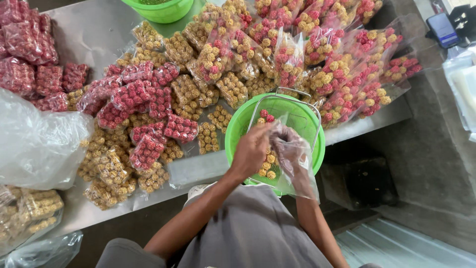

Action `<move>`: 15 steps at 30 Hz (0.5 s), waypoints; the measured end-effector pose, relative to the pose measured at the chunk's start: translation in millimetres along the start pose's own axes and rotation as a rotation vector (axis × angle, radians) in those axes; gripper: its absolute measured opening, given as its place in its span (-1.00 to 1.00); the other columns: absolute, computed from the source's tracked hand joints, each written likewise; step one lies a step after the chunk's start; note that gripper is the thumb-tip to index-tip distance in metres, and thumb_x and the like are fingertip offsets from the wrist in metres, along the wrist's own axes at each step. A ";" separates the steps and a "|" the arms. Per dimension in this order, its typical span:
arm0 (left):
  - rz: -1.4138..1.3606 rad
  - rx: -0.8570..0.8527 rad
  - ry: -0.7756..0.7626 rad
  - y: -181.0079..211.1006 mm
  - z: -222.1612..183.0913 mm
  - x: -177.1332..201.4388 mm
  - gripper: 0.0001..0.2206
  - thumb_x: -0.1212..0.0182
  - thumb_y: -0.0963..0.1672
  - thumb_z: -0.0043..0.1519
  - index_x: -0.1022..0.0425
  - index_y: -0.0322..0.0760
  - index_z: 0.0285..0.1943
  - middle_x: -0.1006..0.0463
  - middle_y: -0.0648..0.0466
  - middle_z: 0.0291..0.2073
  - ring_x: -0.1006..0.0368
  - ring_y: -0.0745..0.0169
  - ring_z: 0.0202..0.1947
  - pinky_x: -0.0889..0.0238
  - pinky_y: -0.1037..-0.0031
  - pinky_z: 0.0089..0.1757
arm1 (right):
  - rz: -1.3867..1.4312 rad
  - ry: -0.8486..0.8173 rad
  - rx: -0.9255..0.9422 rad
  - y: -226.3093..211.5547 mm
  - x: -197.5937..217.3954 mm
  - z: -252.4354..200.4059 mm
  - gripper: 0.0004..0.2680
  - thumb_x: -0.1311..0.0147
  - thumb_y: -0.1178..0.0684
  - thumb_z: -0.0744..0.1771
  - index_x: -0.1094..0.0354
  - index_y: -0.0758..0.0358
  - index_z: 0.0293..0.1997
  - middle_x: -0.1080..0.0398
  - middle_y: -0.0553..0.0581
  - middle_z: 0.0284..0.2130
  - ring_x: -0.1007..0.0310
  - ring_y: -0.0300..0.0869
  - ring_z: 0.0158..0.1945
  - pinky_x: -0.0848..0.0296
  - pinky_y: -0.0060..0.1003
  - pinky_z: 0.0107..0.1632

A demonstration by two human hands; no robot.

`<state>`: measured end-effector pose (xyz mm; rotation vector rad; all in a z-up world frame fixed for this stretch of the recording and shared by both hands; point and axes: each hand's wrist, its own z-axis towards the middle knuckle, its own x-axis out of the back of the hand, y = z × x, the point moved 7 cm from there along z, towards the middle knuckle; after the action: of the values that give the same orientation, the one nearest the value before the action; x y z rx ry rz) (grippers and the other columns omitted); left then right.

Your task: The person repeatedly scoops small round snack balls from a green strainer into clear plastic bags using both hands. They seal each bag and place it on a metal table among many other pre-packed snack bags. The process is repetitive and continuous throughout the clip.

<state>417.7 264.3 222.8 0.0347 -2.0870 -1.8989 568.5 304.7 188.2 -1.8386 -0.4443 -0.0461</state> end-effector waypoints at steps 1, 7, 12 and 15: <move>-0.027 0.041 0.039 -2.5 6.7 5.5 -0.72 -0.08 -0.17 0.29 -0.55 -0.41 0.13 -0.52 -0.11 0.19 -0.45 0.05 0.20 -0.25 0.32 0.19 | 0.061 0.008 0.045 0.2 -0.1 -0.1 -0.89 -0.22 0.11 0.34 -0.47 0.33 -0.14 -0.48 0.05 -0.40 -0.38 -0.35 -0.42 -0.38 -0.46 -0.39; 0.242 -0.195 0.174 10.8 15.6 19.2 -0.83 -0.30 -0.17 0.26 -0.70 -0.34 -0.04 -0.69 -0.04 -0.08 -0.56 0.19 -0.14 -0.39 0.35 -0.02 | -0.168 0.133 0.401 -54.4 11.1 -21.6 -0.87 -0.22 0.08 0.36 -0.37 0.32 -0.21 -0.44 0.03 -0.44 -0.39 -0.36 -0.43 -0.40 -0.48 -0.44; 0.041 -0.099 0.161 -14.7 19.4 6.9 -0.84 -0.23 -0.20 0.28 -0.65 -0.33 -0.01 -0.65 -0.01 -0.08 -0.57 0.29 -0.16 -0.50 0.50 -0.14 | -0.147 0.079 0.230 -55.1 -4.7 -7.9 -0.88 -0.12 0.06 0.39 -0.36 0.28 -0.23 -0.45 0.01 -0.49 -0.37 -0.37 -0.50 -0.35 -0.54 -0.49; 0.095 0.046 0.175 -32.2 31.0 17.7 -0.76 -0.18 -0.24 0.25 -0.62 -0.25 0.06 -0.62 0.02 -0.02 -0.55 0.27 -0.23 -0.51 0.51 -0.27 | 0.629 -0.163 0.528 -56.1 4.6 -20.3 -0.81 -0.17 -0.02 0.39 -0.37 0.31 -0.07 -0.39 -0.06 -0.32 -0.32 -0.42 -0.34 -0.31 -0.56 -0.36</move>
<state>386.9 286.4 193.2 0.1061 -1.9792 -1.7268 558.5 300.8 247.0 -1.3883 0.0343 0.5992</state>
